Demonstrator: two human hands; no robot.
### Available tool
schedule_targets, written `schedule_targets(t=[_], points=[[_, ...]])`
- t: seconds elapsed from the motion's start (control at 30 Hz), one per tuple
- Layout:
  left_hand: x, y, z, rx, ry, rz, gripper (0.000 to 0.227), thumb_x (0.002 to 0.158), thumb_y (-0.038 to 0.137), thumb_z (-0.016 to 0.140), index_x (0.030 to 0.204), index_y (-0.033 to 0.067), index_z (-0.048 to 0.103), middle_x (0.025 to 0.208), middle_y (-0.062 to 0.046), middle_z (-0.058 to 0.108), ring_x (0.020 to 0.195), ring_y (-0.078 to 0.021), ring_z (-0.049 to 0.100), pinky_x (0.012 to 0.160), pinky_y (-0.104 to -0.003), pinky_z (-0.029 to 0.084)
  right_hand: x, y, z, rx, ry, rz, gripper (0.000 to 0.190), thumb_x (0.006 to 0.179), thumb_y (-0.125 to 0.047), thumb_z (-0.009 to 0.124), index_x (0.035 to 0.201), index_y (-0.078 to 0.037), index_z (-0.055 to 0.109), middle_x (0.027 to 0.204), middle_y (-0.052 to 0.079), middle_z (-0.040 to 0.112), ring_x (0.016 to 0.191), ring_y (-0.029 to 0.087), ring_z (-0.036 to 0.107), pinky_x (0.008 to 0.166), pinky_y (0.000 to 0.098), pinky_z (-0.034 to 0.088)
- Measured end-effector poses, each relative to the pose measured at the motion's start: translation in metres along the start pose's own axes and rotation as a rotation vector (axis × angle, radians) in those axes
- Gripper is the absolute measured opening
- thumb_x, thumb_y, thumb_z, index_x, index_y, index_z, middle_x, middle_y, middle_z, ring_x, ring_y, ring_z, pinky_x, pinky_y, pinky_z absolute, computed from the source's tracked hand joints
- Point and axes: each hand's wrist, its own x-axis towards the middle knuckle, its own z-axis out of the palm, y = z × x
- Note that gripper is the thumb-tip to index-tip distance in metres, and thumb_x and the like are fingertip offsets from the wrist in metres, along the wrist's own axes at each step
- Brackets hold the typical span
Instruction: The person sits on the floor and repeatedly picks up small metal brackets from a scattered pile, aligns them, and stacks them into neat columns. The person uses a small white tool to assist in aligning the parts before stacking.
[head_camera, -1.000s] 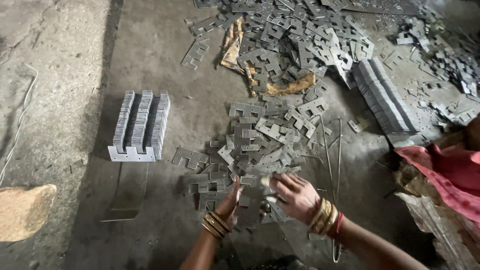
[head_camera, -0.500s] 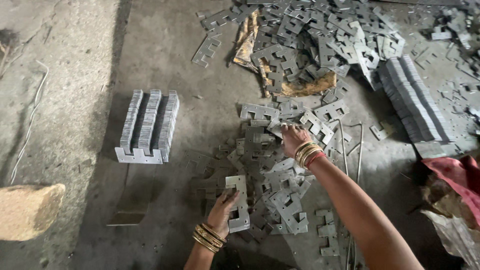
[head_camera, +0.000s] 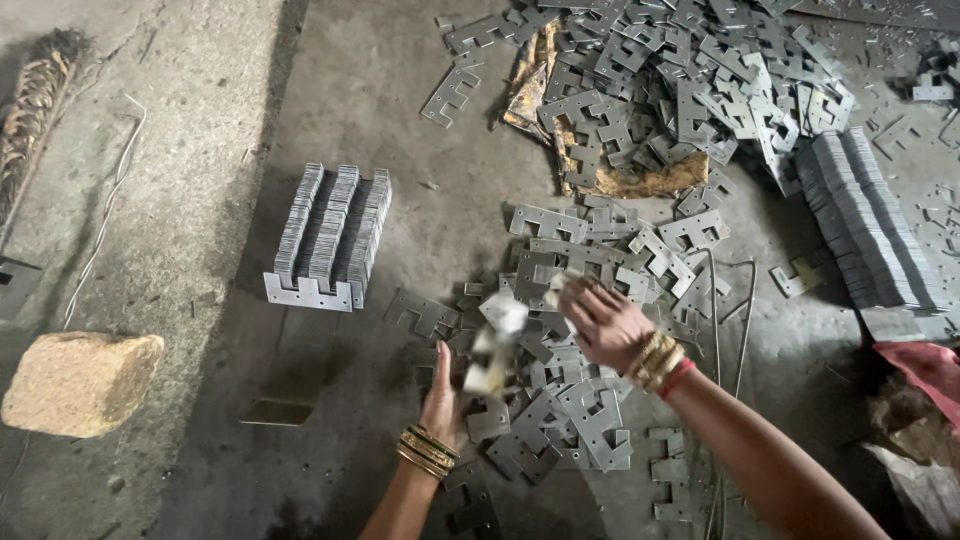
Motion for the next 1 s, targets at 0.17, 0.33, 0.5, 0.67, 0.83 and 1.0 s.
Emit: schedule_targets(t=[0.17,0.33,0.5,0.67,0.83,1.0], points=[[0.000,0.006,-0.018,0.110,0.042,0.098,0.081,0.089,0.071,0.060,0.137,0.0067,0.051,0.108,-0.014,0.068,0.095,-0.0267,0.070,0.081,-0.051,0.060,0.060,0.004,0.026,-0.014,-0.286,0.091,0.076,0.074,-0.017,0.075,0.145,-0.019,0.049,0.157,0.010,0.044,0.145,0.034,0.037,0.117,0.0513,0.033],[-0.012,0.010,-0.031,0.114,-0.120,0.204,0.077,0.086,0.061,0.068,0.139,0.0071,0.055,0.121,-0.012,0.071,0.105,-0.0257,0.070,0.089,-0.047,0.058,0.109,0.002,0.051,-0.144,-0.850,0.218,0.092,0.076,-0.013,0.077,0.157,-0.027,0.036,0.164,0.001,0.031,0.148,0.033,0.021,0.121,0.0573,0.016],[-0.020,0.013,-0.027,0.139,-0.051,0.213,0.084,0.087,0.062,0.067,0.146,0.0043,0.047,0.126,-0.018,0.066,0.109,-0.0300,0.068,0.094,-0.055,0.057,0.088,0.025,0.044,-0.078,-0.949,0.398,0.074,0.077,-0.011,0.078,0.146,-0.016,0.050,0.133,0.009,0.062,0.135,0.032,0.048,0.116,0.0474,0.039],[-0.023,0.010,-0.012,0.180,0.156,0.103,0.094,0.083,0.060,0.068,0.157,0.0130,0.032,0.149,-0.020,0.050,0.134,-0.0344,0.052,0.109,-0.057,0.042,0.039,0.031,0.034,0.264,-0.933,0.674,0.065,0.078,-0.003,0.073,0.140,-0.015,0.058,0.108,0.016,0.074,0.097,0.030,0.075,0.089,0.0419,0.061],[-0.016,-0.005,0.001,0.440,0.346,0.005,0.098,0.085,0.060,0.061,0.164,0.0265,0.014,0.170,-0.011,0.011,0.157,-0.0337,0.014,0.124,-0.063,0.013,0.008,0.005,0.007,0.539,-0.670,0.733,0.036,0.079,-0.013,0.077,0.115,-0.012,0.072,0.104,0.007,0.078,0.092,0.018,0.075,0.076,0.0290,0.061],[-0.005,-0.023,-0.003,0.228,0.181,0.049,0.109,0.076,0.064,0.070,0.161,0.0149,0.023,0.168,-0.016,0.018,0.157,-0.0359,0.014,0.124,-0.063,0.012,0.025,-0.007,0.027,0.522,-0.666,0.697,0.037,0.085,-0.022,0.075,0.120,-0.013,0.068,0.104,0.009,0.079,0.084,0.021,0.077,0.070,0.0282,0.063]])
